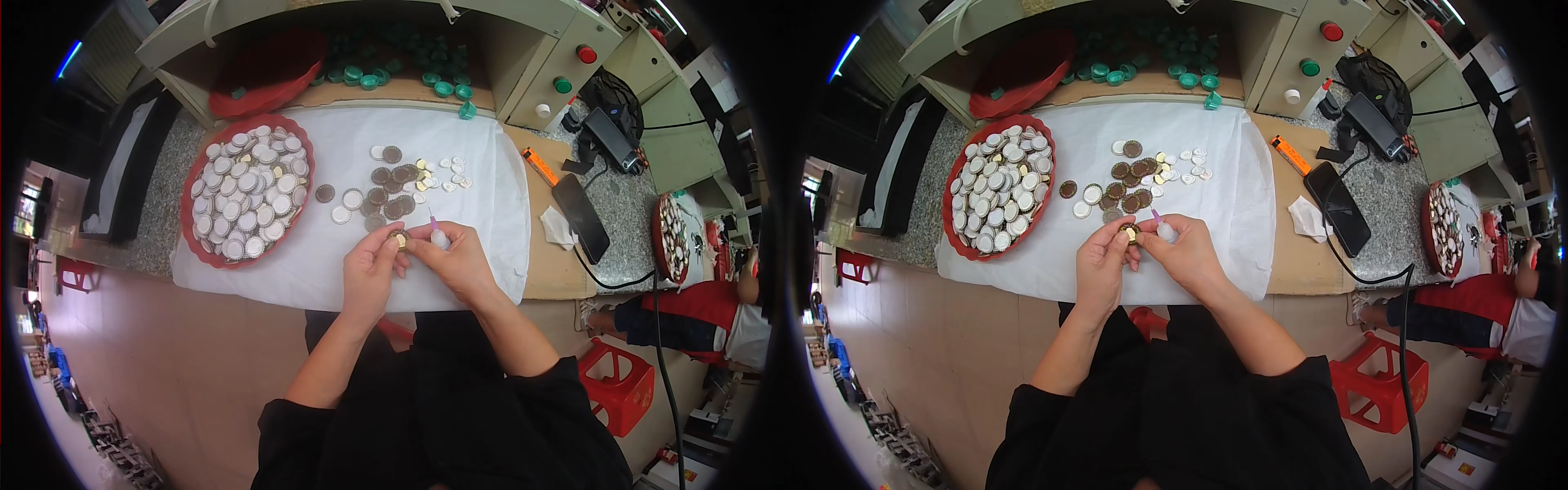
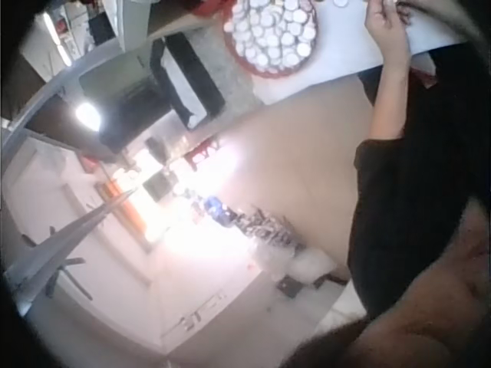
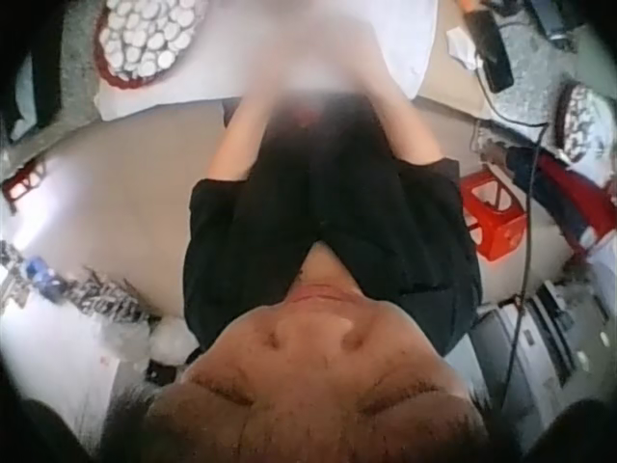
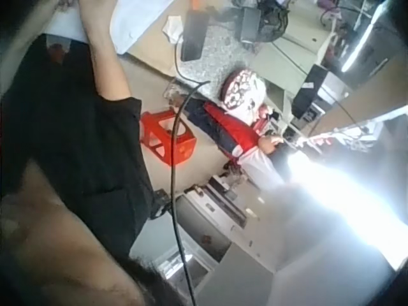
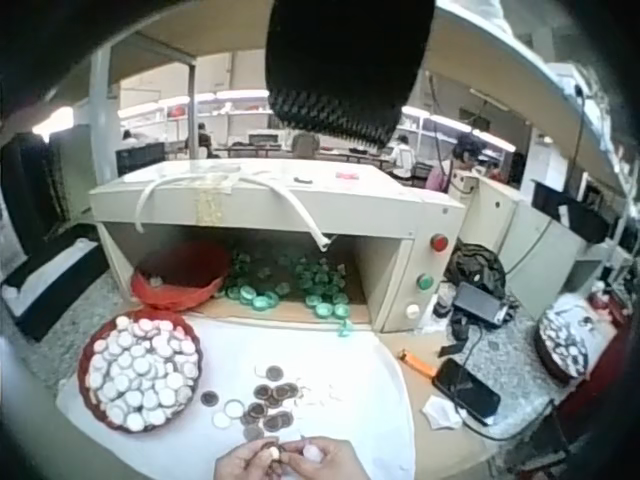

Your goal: The person applies adhesive from a squeeze bottle onto bottle caps and inserts small liners into the caps by hand.

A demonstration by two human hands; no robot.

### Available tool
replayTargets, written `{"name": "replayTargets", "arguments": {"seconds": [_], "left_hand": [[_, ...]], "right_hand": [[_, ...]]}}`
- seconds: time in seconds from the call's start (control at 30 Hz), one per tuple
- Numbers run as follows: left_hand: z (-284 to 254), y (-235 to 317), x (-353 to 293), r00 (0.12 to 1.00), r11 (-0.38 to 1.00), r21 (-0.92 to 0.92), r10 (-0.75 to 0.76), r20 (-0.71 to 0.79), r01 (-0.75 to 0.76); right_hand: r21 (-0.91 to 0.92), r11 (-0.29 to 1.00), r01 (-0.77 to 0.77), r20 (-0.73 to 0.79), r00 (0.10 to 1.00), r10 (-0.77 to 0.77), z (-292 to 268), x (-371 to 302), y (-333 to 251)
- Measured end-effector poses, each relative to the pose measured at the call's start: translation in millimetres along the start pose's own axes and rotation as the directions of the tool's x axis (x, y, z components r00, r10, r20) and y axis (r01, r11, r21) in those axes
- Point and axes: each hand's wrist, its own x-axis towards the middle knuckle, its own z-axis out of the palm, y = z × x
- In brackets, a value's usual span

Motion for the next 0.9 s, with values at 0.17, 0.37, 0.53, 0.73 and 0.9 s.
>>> {"name": "replayTargets", "arguments": {"seconds": [0.17, 0.37, 0.53, 0.73, 0.9], "left_hand": [[-4.5, -9.4, 1.7, 0.999, 0.986, 0.167, -0.029, 0.031, 0.024], [-15.1, -7.2, -1.7, 0.997, 1.0, 0.004, -0.001, 0.083, 0.001], [-4.6, -5.1, -1.6, 0.997, 1.0, -0.006, 0.004, 0.083, -0.004], [-10.3, -8.1, 0.9, 0.999, 0.999, 0.033, -0.002, 0.047, 0.001], [-9.0, -11.0, 1.8, 0.998, 0.996, 0.058, 0.061, 0.012, -0.062]], "right_hand": [[-0.298, 0.953, 0.056, -0.031, 0.997, -0.069, -11.6, -0.9, 1.1], [-0.132, 0.983, 0.127, -0.035, 0.991, -0.132, -4.9, 2.2, 18.6], [-0.112, 0.99, 0.09, -0.039, 0.995, -0.095, -11.3, -1.5, 14.1], [-0.083, 0.989, 0.122, 0.037, 0.992, -0.12, -11.2, -3.4, 16.5], [-0.123, 0.99, 0.074, 0.038, 0.997, -0.069, -9.9, -3.1, 11.3]]}}
